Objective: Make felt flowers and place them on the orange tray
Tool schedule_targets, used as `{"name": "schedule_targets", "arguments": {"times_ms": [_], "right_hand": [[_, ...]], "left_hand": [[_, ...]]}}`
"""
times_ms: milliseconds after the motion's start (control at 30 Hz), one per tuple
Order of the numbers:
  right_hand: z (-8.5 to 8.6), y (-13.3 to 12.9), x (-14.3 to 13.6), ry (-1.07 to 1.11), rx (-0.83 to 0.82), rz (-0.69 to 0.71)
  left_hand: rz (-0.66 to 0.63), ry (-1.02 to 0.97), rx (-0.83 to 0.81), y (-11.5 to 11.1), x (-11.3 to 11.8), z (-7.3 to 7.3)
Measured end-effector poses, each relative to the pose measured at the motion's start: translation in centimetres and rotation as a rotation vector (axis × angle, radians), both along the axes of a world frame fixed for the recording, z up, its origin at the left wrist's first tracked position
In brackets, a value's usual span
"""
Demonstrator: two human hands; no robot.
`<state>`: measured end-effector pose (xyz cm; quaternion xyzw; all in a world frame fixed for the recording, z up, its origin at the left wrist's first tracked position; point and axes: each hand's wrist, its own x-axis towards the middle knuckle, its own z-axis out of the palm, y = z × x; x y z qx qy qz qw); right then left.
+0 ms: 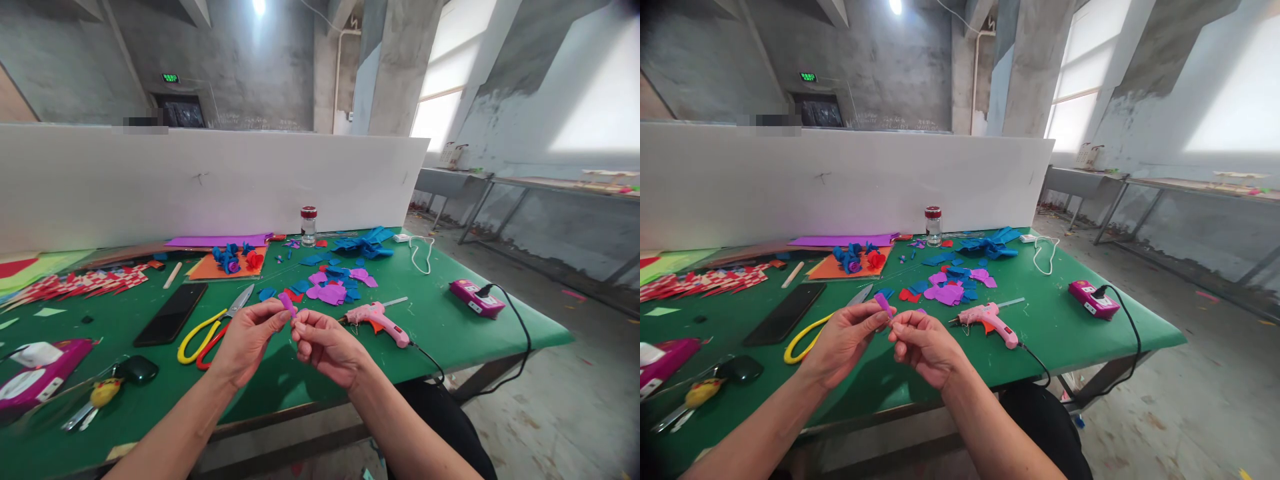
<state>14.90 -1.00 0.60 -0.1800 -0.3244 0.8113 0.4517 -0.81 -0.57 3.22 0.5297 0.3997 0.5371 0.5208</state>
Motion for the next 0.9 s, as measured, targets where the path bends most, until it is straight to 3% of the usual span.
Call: {"name": "schedule_targets", "arguments": {"times_ms": [567, 833, 900], "right_hand": [[0.4, -0.5, -0.6, 0.129, -0.082, 0.053], [0.2, -0.4, -0.8, 0.163, -0.079, 0.117], [0.1, -0.5, -1.0, 0.118, -0.04, 0.079]], "left_hand": [[0.003, -0.191, -0.086, -0.4, 0.8, 0.1], [-0.025, -0.279, -0.089, -0.6, 1.2, 0.2], [-0.01, -0.297, -0.103, -0.6, 1.3, 0.2]]}}
